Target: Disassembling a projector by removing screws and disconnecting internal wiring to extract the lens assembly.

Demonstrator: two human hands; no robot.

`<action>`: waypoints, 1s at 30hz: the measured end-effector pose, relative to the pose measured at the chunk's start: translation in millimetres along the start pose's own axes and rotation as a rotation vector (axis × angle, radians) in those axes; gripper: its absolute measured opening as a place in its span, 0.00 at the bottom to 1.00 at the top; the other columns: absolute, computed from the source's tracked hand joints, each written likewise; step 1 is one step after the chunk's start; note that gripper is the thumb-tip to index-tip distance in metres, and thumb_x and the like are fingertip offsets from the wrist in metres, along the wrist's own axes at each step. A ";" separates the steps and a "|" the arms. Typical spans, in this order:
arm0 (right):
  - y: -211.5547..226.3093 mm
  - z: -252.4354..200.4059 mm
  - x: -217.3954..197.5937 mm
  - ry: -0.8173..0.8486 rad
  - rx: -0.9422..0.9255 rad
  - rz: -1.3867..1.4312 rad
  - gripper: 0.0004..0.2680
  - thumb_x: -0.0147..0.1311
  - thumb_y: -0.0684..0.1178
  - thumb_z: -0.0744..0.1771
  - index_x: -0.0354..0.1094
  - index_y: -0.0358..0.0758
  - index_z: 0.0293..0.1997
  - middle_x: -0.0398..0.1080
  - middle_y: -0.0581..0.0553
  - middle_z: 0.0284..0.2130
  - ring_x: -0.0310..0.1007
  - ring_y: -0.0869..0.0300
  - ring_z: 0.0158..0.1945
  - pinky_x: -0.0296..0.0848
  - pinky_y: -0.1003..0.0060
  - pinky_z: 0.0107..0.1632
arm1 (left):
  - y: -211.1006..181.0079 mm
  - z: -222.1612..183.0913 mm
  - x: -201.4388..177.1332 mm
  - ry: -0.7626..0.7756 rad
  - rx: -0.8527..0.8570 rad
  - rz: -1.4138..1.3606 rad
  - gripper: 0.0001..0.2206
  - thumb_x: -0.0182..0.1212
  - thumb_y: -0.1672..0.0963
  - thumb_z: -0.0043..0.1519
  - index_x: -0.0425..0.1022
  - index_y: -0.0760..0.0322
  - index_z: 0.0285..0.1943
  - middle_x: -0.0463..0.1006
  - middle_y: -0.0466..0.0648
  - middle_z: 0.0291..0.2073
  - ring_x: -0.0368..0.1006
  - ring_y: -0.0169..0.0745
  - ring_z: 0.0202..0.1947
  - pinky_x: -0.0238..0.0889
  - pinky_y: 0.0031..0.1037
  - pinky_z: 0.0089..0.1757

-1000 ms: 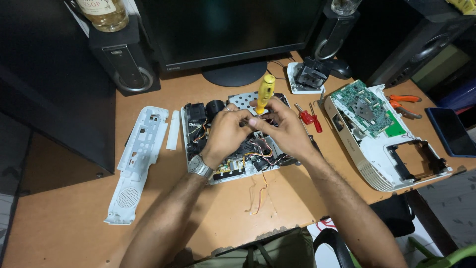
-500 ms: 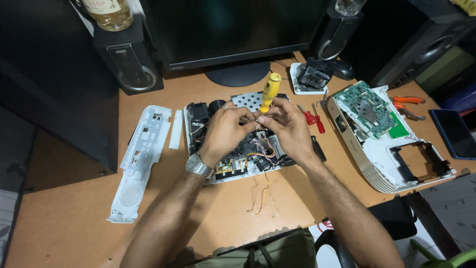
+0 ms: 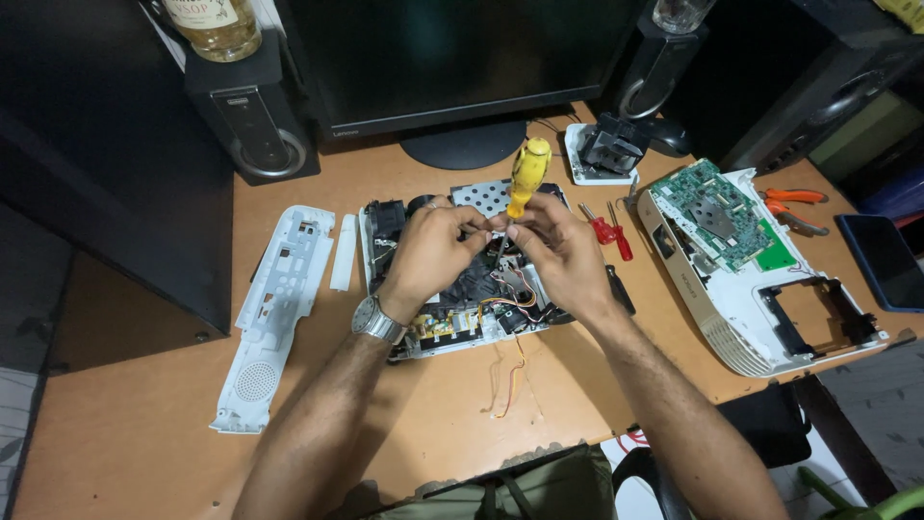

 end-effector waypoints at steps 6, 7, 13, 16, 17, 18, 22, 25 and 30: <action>5.4 0.3 -2.5 -0.007 -0.012 0.013 0.14 0.53 0.31 0.67 0.65 0.27 0.61 0.77 0.29 0.42 0.77 0.46 0.51 0.72 0.43 0.60 | 5.4 0.6 3.2 0.010 -0.001 0.018 0.07 0.63 0.59 0.61 0.83 0.65 0.45 0.76 0.61 0.33 0.75 0.65 0.41 0.69 0.45 0.44; 5.2 1.2 -3.5 -0.007 -0.013 0.013 0.14 0.53 0.31 0.67 0.65 0.27 0.61 0.77 0.29 0.42 0.77 0.46 0.51 0.72 0.43 0.60 | 4.4 0.2 3.2 0.009 -0.001 0.018 0.07 0.63 0.59 0.61 0.83 0.65 0.45 0.76 0.61 0.33 0.75 0.65 0.41 0.69 0.45 0.44; 14.4 2.6 -9.3 -0.002 -0.030 0.016 0.14 0.52 0.32 0.68 0.64 0.28 0.61 0.76 0.28 0.43 0.77 0.42 0.52 0.71 0.39 0.60 | -1.9 -0.8 3.0 0.031 0.004 0.008 0.07 0.62 0.59 0.61 0.83 0.67 0.44 0.75 0.60 0.32 0.75 0.61 0.42 0.68 0.42 0.43; 23.4 4.0 -11.6 -0.013 -0.057 -0.009 0.14 0.52 0.32 0.68 0.65 0.28 0.61 0.77 0.29 0.42 0.78 0.42 0.51 0.72 0.40 0.59 | -5.7 -1.8 1.7 0.052 0.021 0.006 0.07 0.62 0.60 0.61 0.83 0.68 0.45 0.75 0.60 0.32 0.75 0.63 0.42 0.68 0.42 0.43; 26.3 4.9 -11.9 -0.012 -0.067 0.003 0.14 0.51 0.32 0.68 0.64 0.28 0.61 0.76 0.28 0.42 0.77 0.41 0.51 0.71 0.38 0.59 | -6.6 -2.0 3.1 0.065 0.042 0.008 0.08 0.62 0.61 0.60 0.83 0.68 0.46 0.76 0.61 0.33 0.74 0.65 0.42 0.68 0.43 0.43; 29.1 5.5 -11.7 -0.010 -0.077 0.017 0.14 0.50 0.32 0.68 0.64 0.28 0.61 0.76 0.27 0.42 0.77 0.39 0.51 0.70 0.36 0.59 | -7.2 -2.9 4.3 0.078 0.063 0.010 0.09 0.63 0.61 0.60 0.83 0.68 0.47 0.77 0.62 0.33 0.74 0.67 0.43 0.68 0.44 0.44; 26.7 9.6 -17.9 -0.039 -0.089 0.056 0.14 0.51 0.32 0.68 0.63 0.28 0.62 0.75 0.29 0.43 0.76 0.42 0.52 0.70 0.37 0.60 | -14.5 -1.0 3.9 0.121 0.136 0.022 0.09 0.63 0.62 0.58 0.81 0.69 0.47 0.81 0.64 0.36 0.73 0.67 0.45 0.67 0.48 0.45; 31.8 12.5 -22.0 -0.061 -0.126 0.069 0.15 0.52 0.31 0.68 0.62 0.27 0.62 0.75 0.28 0.43 0.77 0.42 0.51 0.71 0.40 0.60 | -7.8 0.5 9.9 0.161 0.155 0.036 0.10 0.65 0.62 0.57 0.81 0.67 0.47 0.81 0.59 0.37 0.72 0.61 0.45 0.65 0.44 0.47; 36.4 15.9 -26.9 -0.100 -0.156 0.103 0.15 0.51 0.31 0.68 0.62 0.28 0.62 0.75 0.28 0.44 0.77 0.43 0.52 0.72 0.42 0.60 | -7.4 0.9 12.1 0.155 0.154 0.037 0.09 0.66 0.62 0.57 0.81 0.67 0.46 0.81 0.57 0.36 0.72 0.59 0.44 0.65 0.44 0.47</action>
Point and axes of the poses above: each hand's wrist, its own z-axis towards the middle knuckle, its own x-axis out of the palm, y = z × x, the point moved 7 cm from there along z, towards the middle knuckle
